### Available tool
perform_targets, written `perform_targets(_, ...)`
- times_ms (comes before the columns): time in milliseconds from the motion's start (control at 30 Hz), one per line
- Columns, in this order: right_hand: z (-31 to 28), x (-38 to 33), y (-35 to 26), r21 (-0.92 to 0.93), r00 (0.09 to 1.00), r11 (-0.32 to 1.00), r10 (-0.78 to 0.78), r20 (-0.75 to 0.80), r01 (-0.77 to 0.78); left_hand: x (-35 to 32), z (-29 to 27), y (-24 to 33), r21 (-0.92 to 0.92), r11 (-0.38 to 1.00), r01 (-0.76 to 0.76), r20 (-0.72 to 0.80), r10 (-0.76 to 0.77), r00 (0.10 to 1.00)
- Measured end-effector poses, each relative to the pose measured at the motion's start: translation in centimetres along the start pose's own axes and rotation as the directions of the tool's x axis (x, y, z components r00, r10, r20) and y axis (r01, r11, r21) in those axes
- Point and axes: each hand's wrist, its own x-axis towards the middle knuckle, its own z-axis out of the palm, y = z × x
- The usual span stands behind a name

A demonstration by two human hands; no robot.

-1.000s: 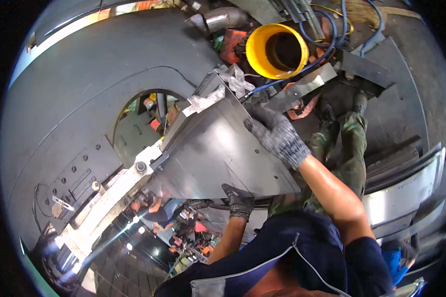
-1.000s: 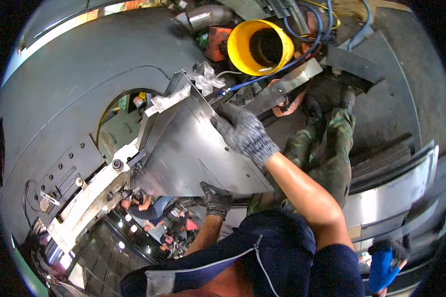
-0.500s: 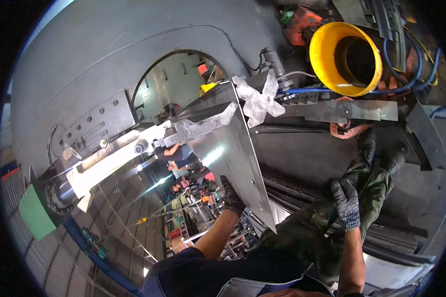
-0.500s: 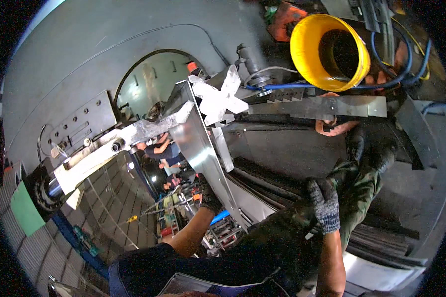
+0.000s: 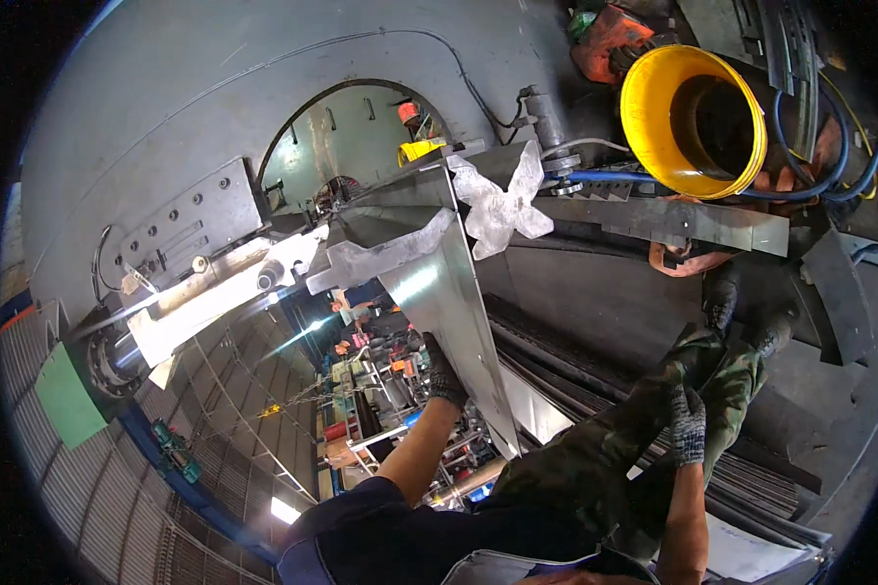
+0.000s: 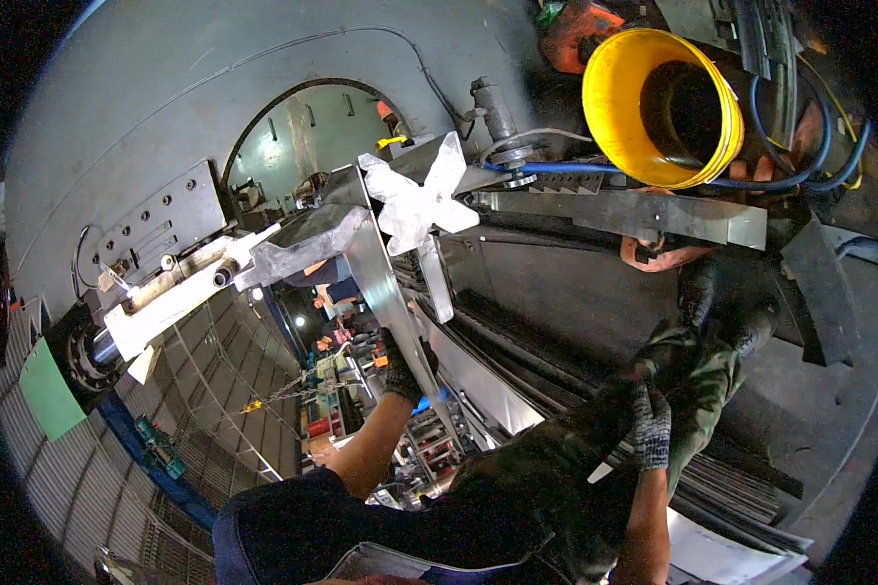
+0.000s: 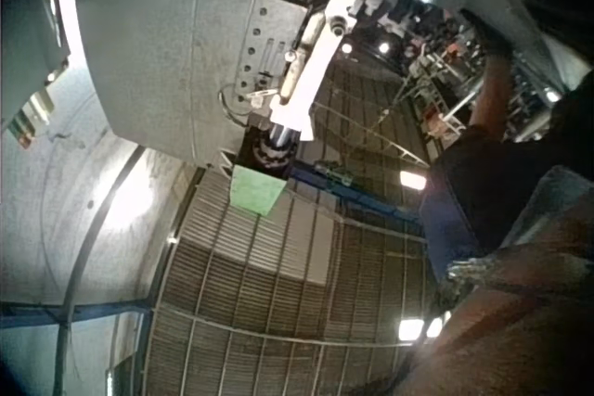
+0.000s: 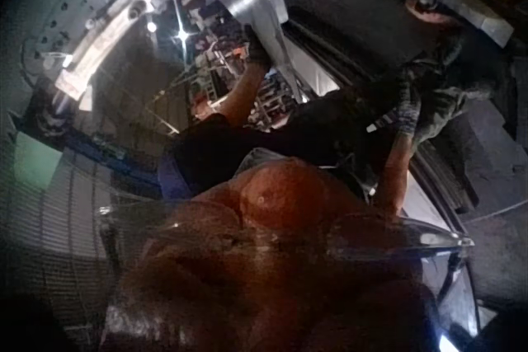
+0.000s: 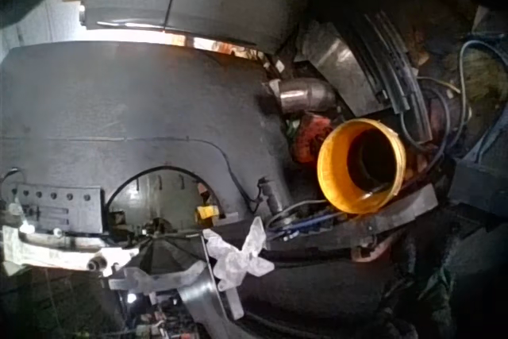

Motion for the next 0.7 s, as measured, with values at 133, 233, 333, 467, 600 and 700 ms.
perform_targets(133, 0.0, -2.0, -2.3, 0.012, 0.995, 0.998, -0.068, -0.069, 0.069, -2.0, 3.6, -0.1, 0.077, 0.993, -0.091, 0.038, 0.089, 0.995)
perform_targets(233, -2.0, -0.9, 2.4, -0.087, 0.962, 0.958, -0.273, 0.008, 0.273, -2.1, 4.2, 0.5, 0.053, 0.998, -0.014, 0.139, 0.007, 0.99)
perform_targets(333, -0.3, -6.1, -4.2, -0.348, 0.948, 0.896, -0.313, -0.06, 0.274, -2.8, 5.0, 1.3, -0.038, 0.994, 0.098, 0.13, -0.093, 0.987)
perform_targets(467, 2.6, -13.5, -9.1, -0.466, 0.79, 0.658, -0.589, 0.172, 0.591, 2.2, -0.7, -1.8, -0.186, 0.981, 0.053, 0.336, 0.013, 0.942)
perform_targets(600, 9.8, -15.7, -10.1, -0.378, 0.778, 0.682, -0.584, 0.233, 0.625, 0.3, 1.8, 0.0, -0.32, 0.946, 0.052, 0.299, 0.049, 0.953)
perform_targets(700, 15.0, -16.7, -9.4, -0.242, 0.812, 0.781, -0.514, 0.276, 0.576, 1.7, 0.4, -1.3, -0.162, 0.987, -0.02, 0.244, 0.06, 0.968)
